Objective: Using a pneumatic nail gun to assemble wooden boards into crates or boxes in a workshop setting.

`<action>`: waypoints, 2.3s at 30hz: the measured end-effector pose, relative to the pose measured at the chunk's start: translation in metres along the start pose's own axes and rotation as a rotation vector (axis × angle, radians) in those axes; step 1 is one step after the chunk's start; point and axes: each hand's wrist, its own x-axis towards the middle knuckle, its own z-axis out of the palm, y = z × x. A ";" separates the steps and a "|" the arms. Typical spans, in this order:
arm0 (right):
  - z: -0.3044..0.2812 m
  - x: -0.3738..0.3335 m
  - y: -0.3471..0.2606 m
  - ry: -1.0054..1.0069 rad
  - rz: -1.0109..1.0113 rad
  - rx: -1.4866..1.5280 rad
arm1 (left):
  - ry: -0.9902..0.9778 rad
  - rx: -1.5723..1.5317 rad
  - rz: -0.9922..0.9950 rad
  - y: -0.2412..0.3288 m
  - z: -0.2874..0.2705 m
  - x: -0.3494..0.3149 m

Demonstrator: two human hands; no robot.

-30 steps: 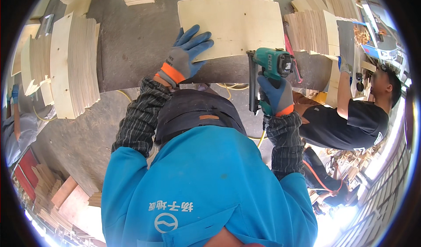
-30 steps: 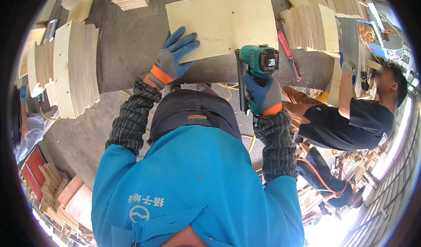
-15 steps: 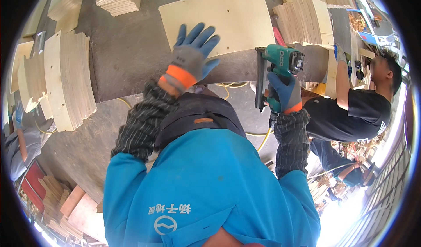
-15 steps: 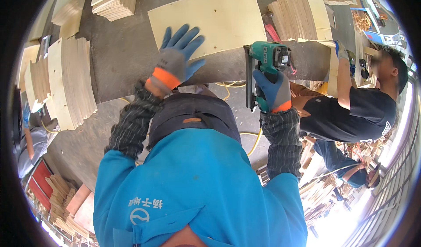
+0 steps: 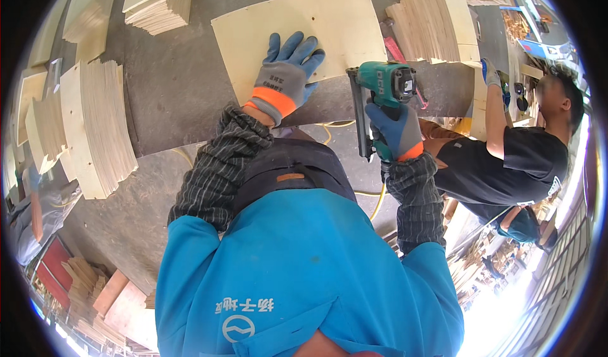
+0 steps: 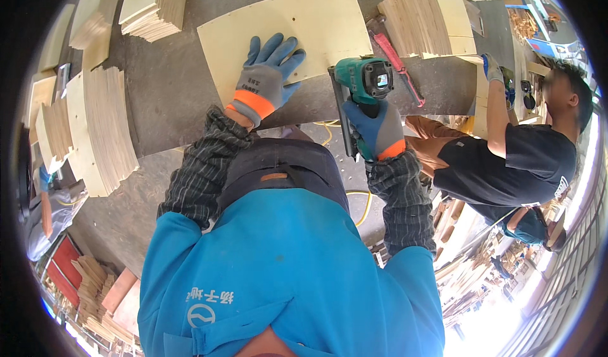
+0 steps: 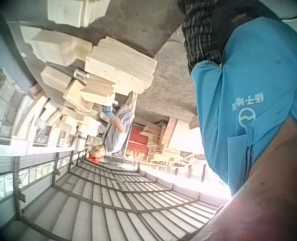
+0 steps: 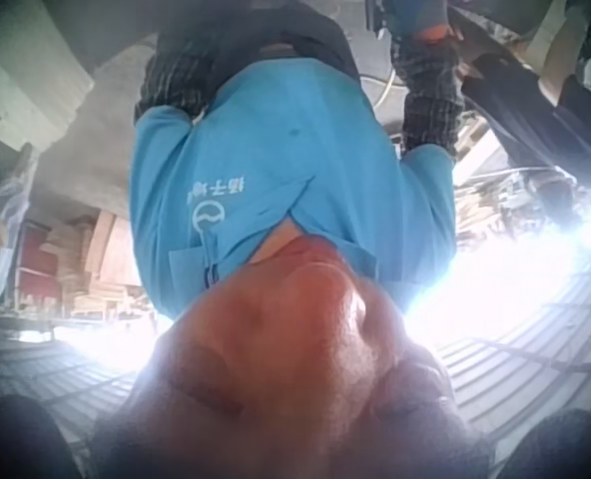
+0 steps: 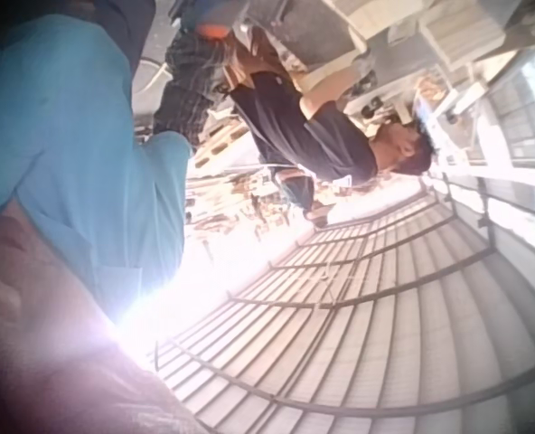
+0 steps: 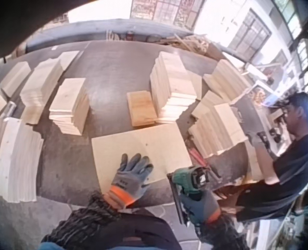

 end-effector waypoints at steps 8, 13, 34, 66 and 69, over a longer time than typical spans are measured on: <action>-0.018 -0.005 -0.006 0.091 -0.043 0.138 | 0.001 -0.005 -0.006 -0.001 -0.001 -0.001; -0.037 0.006 -0.005 0.088 -0.035 0.063 | -0.005 -0.036 -0.020 0.000 -0.001 -0.002; -0.039 0.013 -0.008 0.074 0.035 0.022 | 0.020 -0.032 -0.017 0.001 -0.002 -0.002; 0.127 -0.014 0.137 -0.089 -0.127 -0.444 | 0.064 -0.503 -0.398 -0.120 -0.051 -0.168; 0.125 -0.016 0.135 -0.028 -0.231 -0.427 | -0.064 -0.672 -0.500 -0.116 -0.062 -0.203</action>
